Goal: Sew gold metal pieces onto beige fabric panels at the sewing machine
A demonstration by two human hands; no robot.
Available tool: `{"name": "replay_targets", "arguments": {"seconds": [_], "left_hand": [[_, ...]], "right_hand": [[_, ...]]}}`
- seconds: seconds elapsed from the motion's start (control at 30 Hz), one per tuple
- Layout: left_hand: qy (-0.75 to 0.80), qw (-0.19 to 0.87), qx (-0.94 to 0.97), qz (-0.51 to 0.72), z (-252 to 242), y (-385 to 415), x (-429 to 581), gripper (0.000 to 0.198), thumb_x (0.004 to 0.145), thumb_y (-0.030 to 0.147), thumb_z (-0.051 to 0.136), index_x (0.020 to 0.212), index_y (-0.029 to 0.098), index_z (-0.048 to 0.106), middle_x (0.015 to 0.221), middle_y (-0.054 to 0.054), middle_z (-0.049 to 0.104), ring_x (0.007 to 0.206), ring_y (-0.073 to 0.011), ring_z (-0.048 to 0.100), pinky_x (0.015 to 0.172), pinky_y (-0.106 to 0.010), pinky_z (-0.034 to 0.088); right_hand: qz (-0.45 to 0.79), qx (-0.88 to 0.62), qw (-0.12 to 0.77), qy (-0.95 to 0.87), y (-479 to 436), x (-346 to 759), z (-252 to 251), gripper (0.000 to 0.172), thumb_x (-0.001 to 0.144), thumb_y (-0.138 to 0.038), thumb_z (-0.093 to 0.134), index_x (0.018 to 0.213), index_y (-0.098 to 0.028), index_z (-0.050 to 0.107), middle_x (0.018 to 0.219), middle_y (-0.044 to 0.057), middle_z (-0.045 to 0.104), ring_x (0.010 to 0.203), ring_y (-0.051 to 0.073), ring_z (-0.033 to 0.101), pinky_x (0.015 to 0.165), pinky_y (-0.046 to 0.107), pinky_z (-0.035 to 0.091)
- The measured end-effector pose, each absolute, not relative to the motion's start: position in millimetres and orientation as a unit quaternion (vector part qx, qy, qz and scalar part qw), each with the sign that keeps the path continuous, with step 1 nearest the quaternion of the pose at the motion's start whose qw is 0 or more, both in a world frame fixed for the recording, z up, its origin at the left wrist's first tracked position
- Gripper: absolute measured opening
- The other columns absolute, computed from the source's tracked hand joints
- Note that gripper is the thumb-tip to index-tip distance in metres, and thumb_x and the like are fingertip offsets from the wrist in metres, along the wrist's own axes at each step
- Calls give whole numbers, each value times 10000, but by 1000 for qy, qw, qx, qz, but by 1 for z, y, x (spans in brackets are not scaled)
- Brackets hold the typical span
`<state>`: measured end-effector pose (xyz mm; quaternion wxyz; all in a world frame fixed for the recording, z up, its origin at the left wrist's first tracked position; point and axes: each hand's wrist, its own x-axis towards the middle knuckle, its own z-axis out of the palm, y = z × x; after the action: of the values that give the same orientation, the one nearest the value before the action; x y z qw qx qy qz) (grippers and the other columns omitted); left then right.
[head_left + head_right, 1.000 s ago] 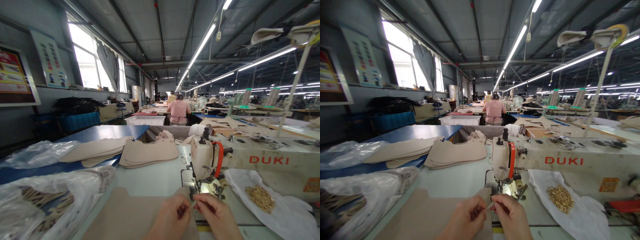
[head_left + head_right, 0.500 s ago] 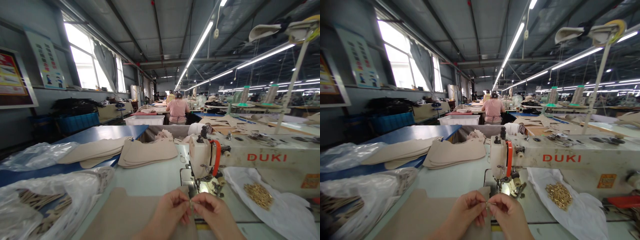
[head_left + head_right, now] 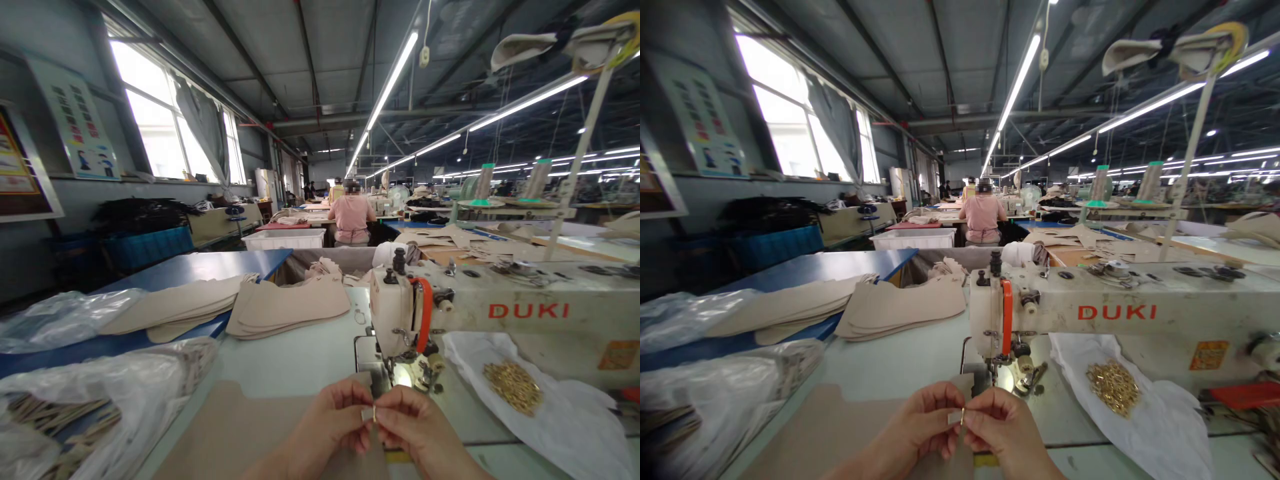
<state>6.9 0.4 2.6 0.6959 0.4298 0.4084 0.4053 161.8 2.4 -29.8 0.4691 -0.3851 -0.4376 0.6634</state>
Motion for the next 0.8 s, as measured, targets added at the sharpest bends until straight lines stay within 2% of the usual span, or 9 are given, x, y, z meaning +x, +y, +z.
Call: {"name": "replay_targets", "arguments": {"seconds": [0.17,0.3,0.37,0.53,0.63,0.8], "left_hand": [[426,676,463,383,10,-3,4,209,563,225,710,668,144,549,574,2,622,508,-87,526,526,-206,390],[447,639,509,364,6,1,2,134,543,206,610,631,156,522,555,13,598,514,-109,512,557,-243,397],[457,606,537,368,2,4,1,105,529,193,567,617,158,519,535,35,552,514,-105,478,548,-237,371],[468,524,599,384,0,3,1,64,555,189,540,611,161,526,573,52,489,564,-104,417,542,-223,318],[470,513,613,374,4,1,1,61,578,202,556,615,162,528,596,48,490,588,-112,427,565,-230,336],[462,516,611,383,6,1,-1,72,612,210,586,629,164,534,622,40,517,605,-118,454,582,-231,358]], "right_hand": [[672,-357,454,-463,3,162,-32,393,564,-472,824,685,-156,624,585,-3,612,544,111,565,568,226,440],[629,-340,448,-537,-1,161,-27,348,693,-489,721,735,-169,590,625,-1,591,588,128,554,592,243,424],[583,-338,457,-581,-5,160,-25,279,747,-433,672,804,-177,579,677,0,583,642,139,553,615,246,420],[485,-377,452,-647,-10,160,-21,178,713,-243,676,806,-184,536,703,-27,533,659,131,498,596,228,388],[495,-384,447,-639,-10,162,-17,169,712,-223,671,783,-185,523,662,-43,511,630,124,483,572,223,374],[458,-376,465,-657,-10,168,-9,32,762,-186,579,739,-177,559,706,-20,532,664,125,514,609,222,398]]}}
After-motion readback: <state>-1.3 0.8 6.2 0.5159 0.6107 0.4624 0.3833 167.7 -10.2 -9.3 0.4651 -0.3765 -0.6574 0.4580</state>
